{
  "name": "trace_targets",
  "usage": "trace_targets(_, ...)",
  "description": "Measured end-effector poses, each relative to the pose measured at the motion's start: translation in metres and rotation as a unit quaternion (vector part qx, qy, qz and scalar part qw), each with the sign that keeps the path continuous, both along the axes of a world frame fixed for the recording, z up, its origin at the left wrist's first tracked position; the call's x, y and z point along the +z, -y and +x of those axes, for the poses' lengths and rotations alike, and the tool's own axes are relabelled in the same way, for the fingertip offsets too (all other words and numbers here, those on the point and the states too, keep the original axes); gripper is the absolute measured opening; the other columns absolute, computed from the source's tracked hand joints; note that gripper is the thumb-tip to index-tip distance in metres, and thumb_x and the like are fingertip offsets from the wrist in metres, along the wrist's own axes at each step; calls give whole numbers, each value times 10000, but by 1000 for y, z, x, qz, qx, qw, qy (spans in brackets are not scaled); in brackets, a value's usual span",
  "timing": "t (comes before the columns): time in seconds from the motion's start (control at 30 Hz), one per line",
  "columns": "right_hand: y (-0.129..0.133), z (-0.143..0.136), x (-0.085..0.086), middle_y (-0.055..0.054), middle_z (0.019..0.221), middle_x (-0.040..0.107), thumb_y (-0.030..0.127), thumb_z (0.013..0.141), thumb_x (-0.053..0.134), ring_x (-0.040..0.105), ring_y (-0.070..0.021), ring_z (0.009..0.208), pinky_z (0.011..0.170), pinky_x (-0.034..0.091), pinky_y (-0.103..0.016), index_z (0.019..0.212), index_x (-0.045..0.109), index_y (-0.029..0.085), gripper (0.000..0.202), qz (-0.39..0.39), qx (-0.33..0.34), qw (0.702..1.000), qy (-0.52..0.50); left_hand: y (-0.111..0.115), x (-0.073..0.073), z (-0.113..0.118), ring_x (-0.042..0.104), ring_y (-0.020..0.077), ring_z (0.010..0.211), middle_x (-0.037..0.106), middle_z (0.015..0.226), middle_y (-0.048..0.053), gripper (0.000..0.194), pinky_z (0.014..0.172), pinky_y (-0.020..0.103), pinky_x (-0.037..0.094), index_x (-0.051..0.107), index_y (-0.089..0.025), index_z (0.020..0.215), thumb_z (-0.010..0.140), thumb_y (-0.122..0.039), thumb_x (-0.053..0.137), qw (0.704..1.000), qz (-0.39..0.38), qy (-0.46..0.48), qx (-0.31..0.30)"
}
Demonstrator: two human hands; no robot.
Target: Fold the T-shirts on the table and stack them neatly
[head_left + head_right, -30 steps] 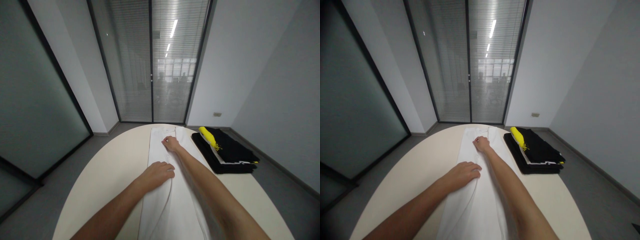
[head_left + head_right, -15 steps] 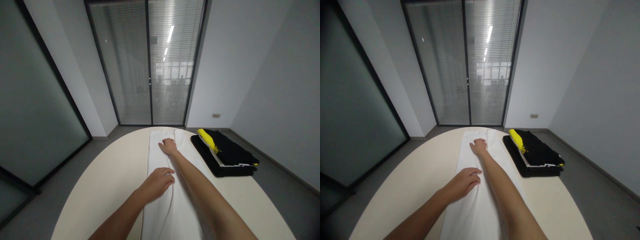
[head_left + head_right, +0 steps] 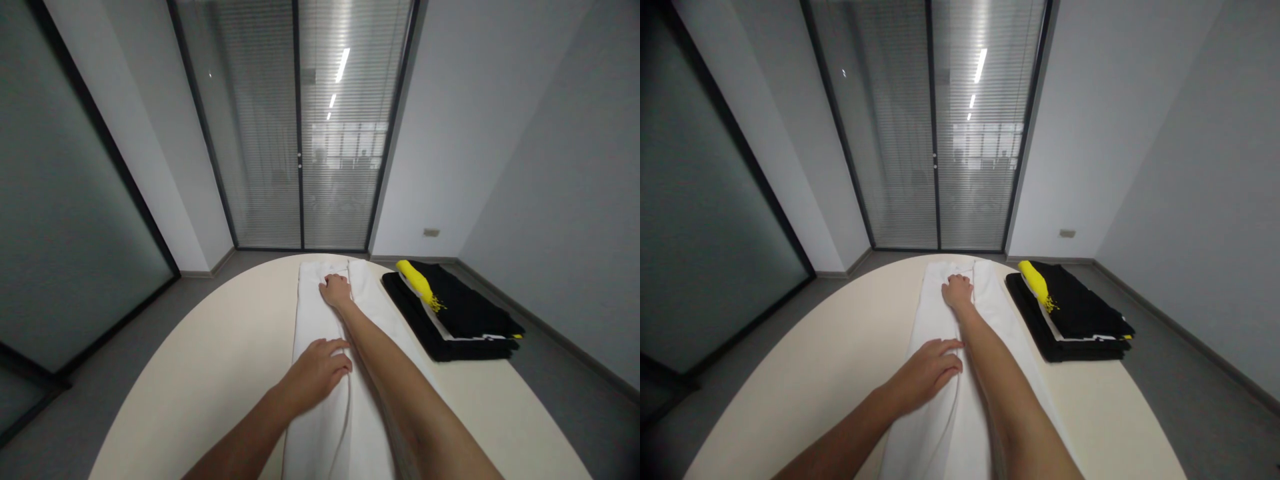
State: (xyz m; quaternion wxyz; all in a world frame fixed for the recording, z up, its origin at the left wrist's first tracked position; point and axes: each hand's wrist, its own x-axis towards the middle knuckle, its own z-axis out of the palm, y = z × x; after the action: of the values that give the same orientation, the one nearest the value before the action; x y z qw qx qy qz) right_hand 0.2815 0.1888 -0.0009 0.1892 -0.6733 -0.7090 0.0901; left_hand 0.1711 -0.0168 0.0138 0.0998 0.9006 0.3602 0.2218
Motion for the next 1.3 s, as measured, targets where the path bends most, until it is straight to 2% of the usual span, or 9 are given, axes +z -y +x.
trace_targets(0.13, 5, -2, -1, -156, 1377, 587, 332, 943, 483, 502, -312, 1281, 1011, 419, -433, 1286, 615, 185, 396, 7, 18, 1000, 15, 6, -3, -2, 435, 236, 1433, 489, 1529, 83, 304, 1197, 538, 328, 607, -265, 1250, 960, -198, 547, 999, -31, -22, 16)
trace_targets(0.27, 1, 3, 2, -174, 1423, 544, 419, 929, 520, 490, -317, 1296, 1047, 394, -448, 1346, 553, 170, 487, 8, 25, 999, 26, 10, -9, -3, 248, 318, 1525, 352, 1615, 140, 572, 1216, 599, 262, 442, -216, 1474, 928, -308, 581, 997, -26, -31, 73)
trace_targets(0.4, -12, 15, 6, -197, 1504, 464, 498, 913, 543, 374, -345, 1403, 1107, 322, -505, 1408, 500, 154, 604, 6, 24, 999, 41, 7, -11, -1, 346, 365, 1477, 439, 1563, 149, 608, 1190, 590, 328, 487, -174, 1454, 892, -366, 614, 990, -11, -24, 138)
trace_targets(0.5, -24, 23, 8, -187, 1596, 347, 560, 889, 564, 238, -356, 1490, 1149, 245, -538, 1432, 492, 171, 672, -12, 39, 997, 61, -1, -10, -5, 512, 306, 1366, 566, 1463, 126, 438, 1154, 514, 411, 594, -174, 1335, 925, -326, 555, 988, -2, -22, 156)
trace_targets(0.57, -32, 26, 9, -191, 1612, 320, 618, 866, 573, 176, -366, 1515, 1165, 203, -546, 1432, 502, 166, 728, -22, 47, 996, 74, -7, -11, -9, 533, 281, 1348, 583, 1443, 130, 408, 1154, 493, 417, 602, -159, 1316, 937, -287, 522, 985, 2, -23, 169)
trace_targets(0.73, -47, 28, 8, -194, 1520, 470, 736, 846, 512, 112, -407, 1524, 1177, 144, -577, 1463, 491, 128, 867, -53, 38, 994, 87, -13, -20, -15, 339, 306, 1489, 403, 1582, 160, 575, 1217, 531, 313, 458, -129, 1471, 935, -321, 538, 984, -2, -40, 174)
trace_targets(1.0, -62, 28, -4, -131, 1666, 228, 771, 881, 396, 99, -374, 1539, 1197, 67, -614, 1584, 316, 178, 924, -79, 54, 993, 64, -19, -16, -15, 209, 300, 1535, 261, 1648, 127, 625, 1245, 524, 244, 373, -156, 1546, 982, -406, 465, 981, -48, -84, 167)
trace_targets(1.17, -60, 35, -1, -139, 1640, 299, 732, 928, 337, 211, -351, 1513, 1196, 128, -587, 1539, 402, 185, 823, -56, 72, 994, 63, -22, -8, -17, 160, 279, 1548, 206, 1666, 105, 647, 1262, 490, 205, 332, -164, 1573, 1009, -474, 396, 976, -82, -112, 167)
trace_targets(1.3, -52, 46, 1, -116, 1645, 295, 670, 964, 322, 159, -354, 1528, 1189, 145, -593, 1558, 370, 222, 746, -64, 82, 989, 105, -21, -9, -18, 149, 289, 1549, 207, 1666, 110, 650, 1257, 506, 204, 329, -173, 1575, 1008, -483, 401, 977, -74, -107, 166)
